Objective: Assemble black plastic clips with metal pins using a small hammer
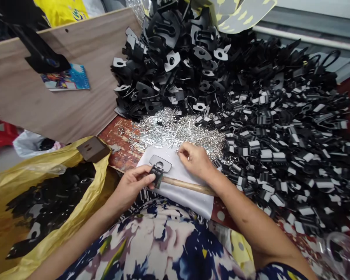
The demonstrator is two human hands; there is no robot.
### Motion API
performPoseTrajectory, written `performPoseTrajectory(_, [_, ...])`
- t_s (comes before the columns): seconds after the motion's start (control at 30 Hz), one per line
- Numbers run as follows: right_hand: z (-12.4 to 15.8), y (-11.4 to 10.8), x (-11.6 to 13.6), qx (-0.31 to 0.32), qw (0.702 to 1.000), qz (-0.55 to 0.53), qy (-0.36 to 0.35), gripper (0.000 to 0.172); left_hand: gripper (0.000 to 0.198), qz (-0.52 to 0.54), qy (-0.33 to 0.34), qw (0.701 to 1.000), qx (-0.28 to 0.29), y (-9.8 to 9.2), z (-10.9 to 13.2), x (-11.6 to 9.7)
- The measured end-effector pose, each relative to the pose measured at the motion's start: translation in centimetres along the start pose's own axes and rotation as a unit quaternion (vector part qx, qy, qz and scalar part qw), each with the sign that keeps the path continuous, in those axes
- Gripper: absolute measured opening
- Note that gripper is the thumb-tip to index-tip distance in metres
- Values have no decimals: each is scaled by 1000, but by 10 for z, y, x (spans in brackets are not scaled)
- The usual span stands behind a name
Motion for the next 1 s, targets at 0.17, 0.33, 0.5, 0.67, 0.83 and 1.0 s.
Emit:
performPoseTrajectory(0.17, [27,5,77,25,986,105,-125,19,41,-55,22,998,13,10,-6,2])
performPoseTrajectory(0.33, [51,5,97,-29,987,55,-145,31,44,-56,29,998,22,7,-6,6])
performPoseTrajectory(0.5, [50,13,79,-39,981,-43,-184,34,37,-88,40,995,37,4,-3,3])
performPoseTrajectory(0.67, [45,20,70,-18,975,-92,-204,34,28,-156,89,984,19,-3,2,1])
performPoseTrajectory(0.83, [34,23,71,51,982,-111,-142,26,32,-224,138,965,-2,-10,4,-9])
performPoseTrajectory(1.0, [27,24,70,52,985,-118,-113,31,31,-218,143,965,-9,-15,4,-13])
Point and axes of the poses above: each hand's wrist, its own z-axis away from the middle knuckle, its own y-axis out of the palm, x = y × z, the point moved 5 cm from there along -z, towards the middle knuckle, and after that the axes turned 8 degrees about y, right-handed, at the moved point
